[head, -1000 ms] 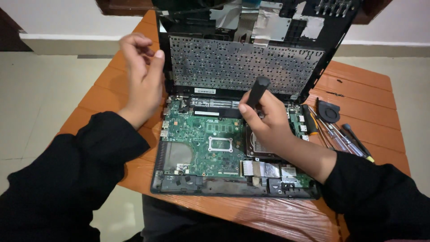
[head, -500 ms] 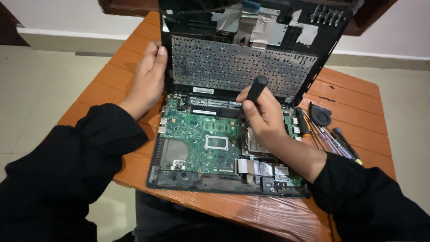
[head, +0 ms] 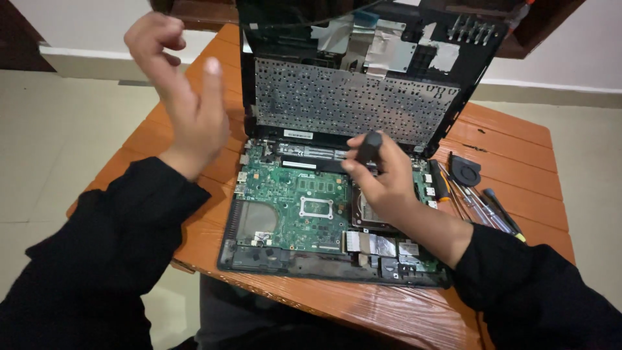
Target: Disassembling a laptop by removing internal screws and components using a screwdriver
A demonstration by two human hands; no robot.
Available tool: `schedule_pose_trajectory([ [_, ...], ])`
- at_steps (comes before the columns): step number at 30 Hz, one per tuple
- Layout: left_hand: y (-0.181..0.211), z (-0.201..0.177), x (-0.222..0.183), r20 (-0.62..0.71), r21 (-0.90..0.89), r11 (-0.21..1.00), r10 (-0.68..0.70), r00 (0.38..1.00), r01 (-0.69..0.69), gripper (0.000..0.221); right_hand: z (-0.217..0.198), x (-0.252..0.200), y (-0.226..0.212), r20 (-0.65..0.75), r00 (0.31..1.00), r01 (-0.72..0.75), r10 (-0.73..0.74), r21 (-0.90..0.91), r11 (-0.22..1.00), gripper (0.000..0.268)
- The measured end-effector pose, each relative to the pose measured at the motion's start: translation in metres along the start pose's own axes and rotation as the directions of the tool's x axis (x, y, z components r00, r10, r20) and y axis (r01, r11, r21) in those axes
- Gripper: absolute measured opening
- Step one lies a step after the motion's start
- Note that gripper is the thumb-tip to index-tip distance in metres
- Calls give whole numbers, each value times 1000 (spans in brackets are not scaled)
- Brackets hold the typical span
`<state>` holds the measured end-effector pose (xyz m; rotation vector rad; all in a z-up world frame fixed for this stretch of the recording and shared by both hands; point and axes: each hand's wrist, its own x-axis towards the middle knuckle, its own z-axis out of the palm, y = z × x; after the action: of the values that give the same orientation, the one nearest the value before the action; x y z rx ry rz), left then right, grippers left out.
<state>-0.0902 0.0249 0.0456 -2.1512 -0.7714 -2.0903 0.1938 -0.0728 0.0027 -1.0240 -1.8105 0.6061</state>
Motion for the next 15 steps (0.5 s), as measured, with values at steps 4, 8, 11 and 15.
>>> schedule_pose_trajectory([
  [4, 41, 15, 13, 157, -72, 971, 237, 959, -228, 10, -2, -3, 11, -54, 998, 27, -18, 181, 983, 22],
  [8, 39, 67, 5, 326, -334, 906, 371, 870, -261, 28, 3, 1, 29, -152, 969, 226, -196, 214, 950, 37],
  [11, 55, 83, 4, 359, -430, 893, 305, 882, -133, 27, 6, 2, 31, -175, 967, 231, -185, 299, 926, 36],
  [15, 48, 84, -30, 449, -433, 895, 106, 887, 112, 25, 9, 5, 40, -189, 962, 254, -198, 348, 902, 35],
])
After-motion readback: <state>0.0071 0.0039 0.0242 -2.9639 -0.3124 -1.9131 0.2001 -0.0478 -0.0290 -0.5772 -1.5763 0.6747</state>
